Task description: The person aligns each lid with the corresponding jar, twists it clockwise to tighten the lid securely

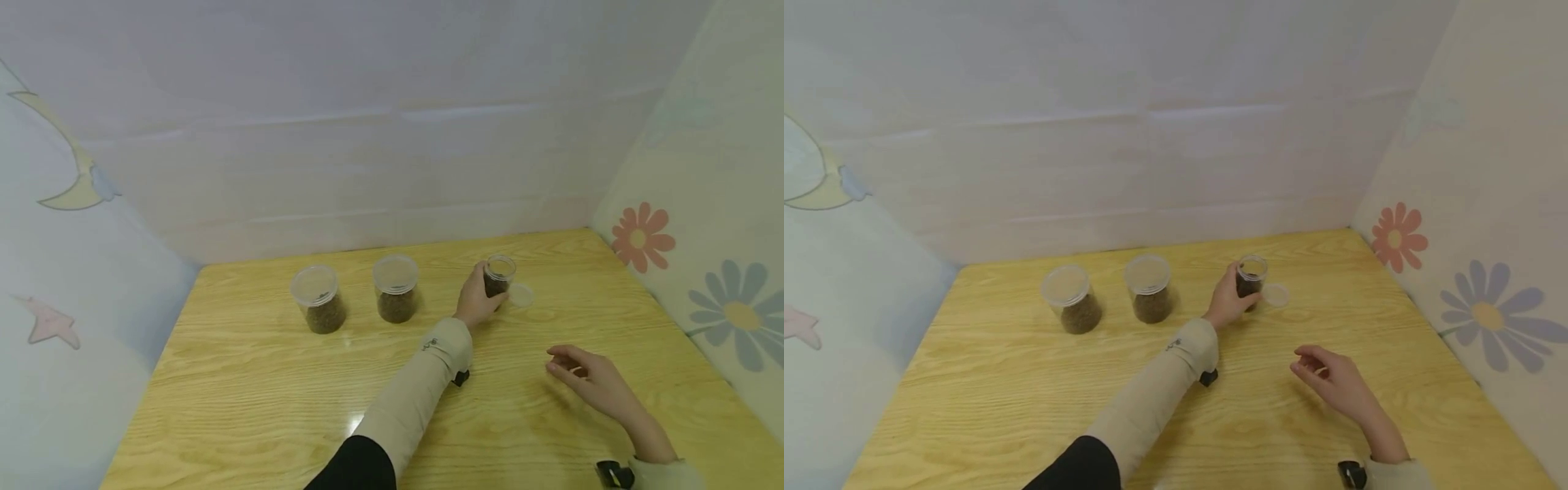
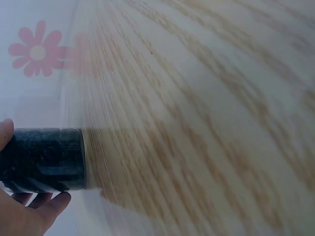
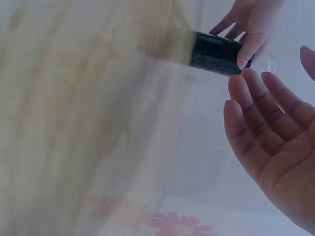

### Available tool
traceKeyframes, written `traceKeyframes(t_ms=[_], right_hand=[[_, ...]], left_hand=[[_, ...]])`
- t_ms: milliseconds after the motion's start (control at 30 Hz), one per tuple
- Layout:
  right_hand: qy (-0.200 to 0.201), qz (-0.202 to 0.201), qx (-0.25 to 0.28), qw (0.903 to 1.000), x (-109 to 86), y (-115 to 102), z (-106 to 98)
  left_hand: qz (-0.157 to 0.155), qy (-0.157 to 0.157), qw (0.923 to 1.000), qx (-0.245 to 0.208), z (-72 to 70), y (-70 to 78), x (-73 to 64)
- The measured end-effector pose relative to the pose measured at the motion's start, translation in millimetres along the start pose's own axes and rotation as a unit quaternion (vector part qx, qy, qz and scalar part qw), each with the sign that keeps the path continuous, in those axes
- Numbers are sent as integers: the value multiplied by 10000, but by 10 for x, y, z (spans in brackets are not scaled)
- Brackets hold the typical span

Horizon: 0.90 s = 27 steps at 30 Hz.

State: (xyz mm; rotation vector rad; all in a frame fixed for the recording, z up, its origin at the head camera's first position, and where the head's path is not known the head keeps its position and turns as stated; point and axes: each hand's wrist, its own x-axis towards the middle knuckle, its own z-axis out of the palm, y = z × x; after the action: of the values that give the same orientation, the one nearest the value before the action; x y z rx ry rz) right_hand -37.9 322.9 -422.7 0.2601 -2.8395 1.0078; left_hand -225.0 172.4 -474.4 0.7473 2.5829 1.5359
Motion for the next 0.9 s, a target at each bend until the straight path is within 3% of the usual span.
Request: traceKeyframes(t_ms=[300,533,900], right_hand=[[61,-39,-384,9992,371,128,-116],[-354,178,-474,9981,680,265,-192],[-911,479,-877,9908,1059,383,-141]], left_hand=[[-108,-91,9999,-27,-21,15,-19],[-113,-86,9999,54,-26,-10,-15],[-270,-123,9996,-3,-25,35,-28]])
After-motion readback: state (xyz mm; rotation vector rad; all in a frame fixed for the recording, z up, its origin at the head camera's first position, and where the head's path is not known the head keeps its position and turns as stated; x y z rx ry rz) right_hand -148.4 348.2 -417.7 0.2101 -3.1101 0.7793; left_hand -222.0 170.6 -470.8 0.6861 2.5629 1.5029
